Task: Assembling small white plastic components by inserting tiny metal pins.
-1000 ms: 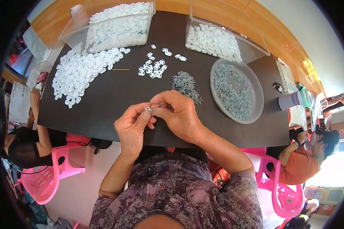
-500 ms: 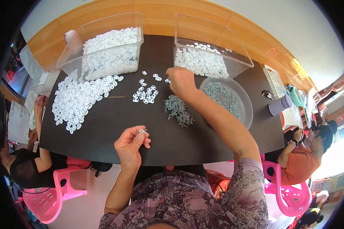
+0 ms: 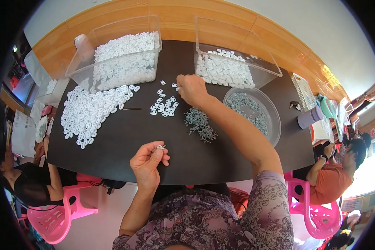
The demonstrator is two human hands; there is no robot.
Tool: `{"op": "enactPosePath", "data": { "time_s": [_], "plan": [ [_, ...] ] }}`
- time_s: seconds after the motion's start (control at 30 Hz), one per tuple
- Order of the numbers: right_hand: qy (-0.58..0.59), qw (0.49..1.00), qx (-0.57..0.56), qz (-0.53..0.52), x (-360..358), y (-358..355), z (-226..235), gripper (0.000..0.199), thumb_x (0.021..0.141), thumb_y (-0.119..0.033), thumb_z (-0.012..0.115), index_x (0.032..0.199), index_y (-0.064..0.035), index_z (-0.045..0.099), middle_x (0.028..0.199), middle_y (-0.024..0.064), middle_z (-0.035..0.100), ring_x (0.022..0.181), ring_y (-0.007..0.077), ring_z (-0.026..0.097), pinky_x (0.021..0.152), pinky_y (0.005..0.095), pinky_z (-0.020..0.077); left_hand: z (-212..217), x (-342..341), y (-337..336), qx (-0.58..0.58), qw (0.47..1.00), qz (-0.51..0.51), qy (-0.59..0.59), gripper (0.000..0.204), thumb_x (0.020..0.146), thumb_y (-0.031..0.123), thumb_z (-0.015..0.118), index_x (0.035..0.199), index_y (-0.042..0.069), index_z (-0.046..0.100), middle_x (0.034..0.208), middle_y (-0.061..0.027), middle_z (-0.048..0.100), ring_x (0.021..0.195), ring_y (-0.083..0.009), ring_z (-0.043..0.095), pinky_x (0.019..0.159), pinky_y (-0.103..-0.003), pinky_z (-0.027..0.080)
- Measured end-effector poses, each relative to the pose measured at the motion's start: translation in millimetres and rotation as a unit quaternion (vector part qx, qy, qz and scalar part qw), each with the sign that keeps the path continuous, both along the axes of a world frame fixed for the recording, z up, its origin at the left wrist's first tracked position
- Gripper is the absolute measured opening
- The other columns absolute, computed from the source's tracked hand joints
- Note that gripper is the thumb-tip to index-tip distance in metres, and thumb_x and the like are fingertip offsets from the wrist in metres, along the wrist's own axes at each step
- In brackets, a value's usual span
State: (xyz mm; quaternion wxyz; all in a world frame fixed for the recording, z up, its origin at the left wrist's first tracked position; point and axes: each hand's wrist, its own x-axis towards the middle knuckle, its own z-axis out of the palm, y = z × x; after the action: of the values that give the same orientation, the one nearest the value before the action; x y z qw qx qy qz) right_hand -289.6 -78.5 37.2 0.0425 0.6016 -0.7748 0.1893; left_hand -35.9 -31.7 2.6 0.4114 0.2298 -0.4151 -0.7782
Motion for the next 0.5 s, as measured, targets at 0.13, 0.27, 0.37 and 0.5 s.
{"op": "enactPosePath", "data": {
  "time_s": [0.13,0.27,0.37,0.5],
  "plan": [
    [-0.222,0.973,-0.030,0.054,28.1,41.1,24.3,0.013,0.076,-0.008,0.066,0.086,-0.0014,0.061,0.076,0.0081,0.059,0.067,0.0155,0.056,0.060,0.0286,0.0435,-2.5,1.3,-0.5,0.002,1.000,0.004,0.000,0.016,0.086,0.003,0.060,0.099,-0.007,0.060,0.081,-0.0122,0.064,0.062,-0.0146,0.059,0.055,-0.025,0.049],
    [-0.320,0.944,-0.015,0.074,60.5,84.7,32.1,0.014,0.076,-0.002,0.066,0.090,-0.0017,0.064,0.075,0.0009,0.057,0.070,0.0068,0.051,0.063,0.0232,0.0431,0.3,0.9,-2.3,0.009,1.000,0.005,-0.020,0.017,0.086,0.003,0.060,0.099,-0.007,0.059,0.081,-0.0124,0.063,0.062,-0.0151,0.059,0.054,-0.025,0.049],
    [-0.456,0.888,0.019,0.060,81.3,105.4,35.8,0.012,0.077,-0.002,0.066,0.089,-0.0010,0.064,0.077,-0.0011,0.057,0.071,0.0061,0.052,0.066,0.0216,0.0430,2.4,0.9,-3.1,0.005,1.000,0.002,-0.012,0.018,0.088,0.006,0.059,0.101,-0.006,0.059,0.083,-0.0116,0.063,0.063,-0.0140,0.059,0.057,-0.025,0.049],
    [-0.487,0.868,0.017,0.095,90.4,117.7,28.2,0.013,0.077,-0.002,0.066,0.090,-0.0010,0.064,0.077,-0.0005,0.058,0.074,0.0056,0.053,0.067,0.0215,0.0433,10.7,-2.3,0.2,-0.007,1.000,-0.021,0.014,0.018,0.088,0.006,0.058,0.101,-0.007,0.059,0.083,-0.0120,0.064,0.064,-0.0144,0.059,0.057,-0.025,0.050]
  ]
}}
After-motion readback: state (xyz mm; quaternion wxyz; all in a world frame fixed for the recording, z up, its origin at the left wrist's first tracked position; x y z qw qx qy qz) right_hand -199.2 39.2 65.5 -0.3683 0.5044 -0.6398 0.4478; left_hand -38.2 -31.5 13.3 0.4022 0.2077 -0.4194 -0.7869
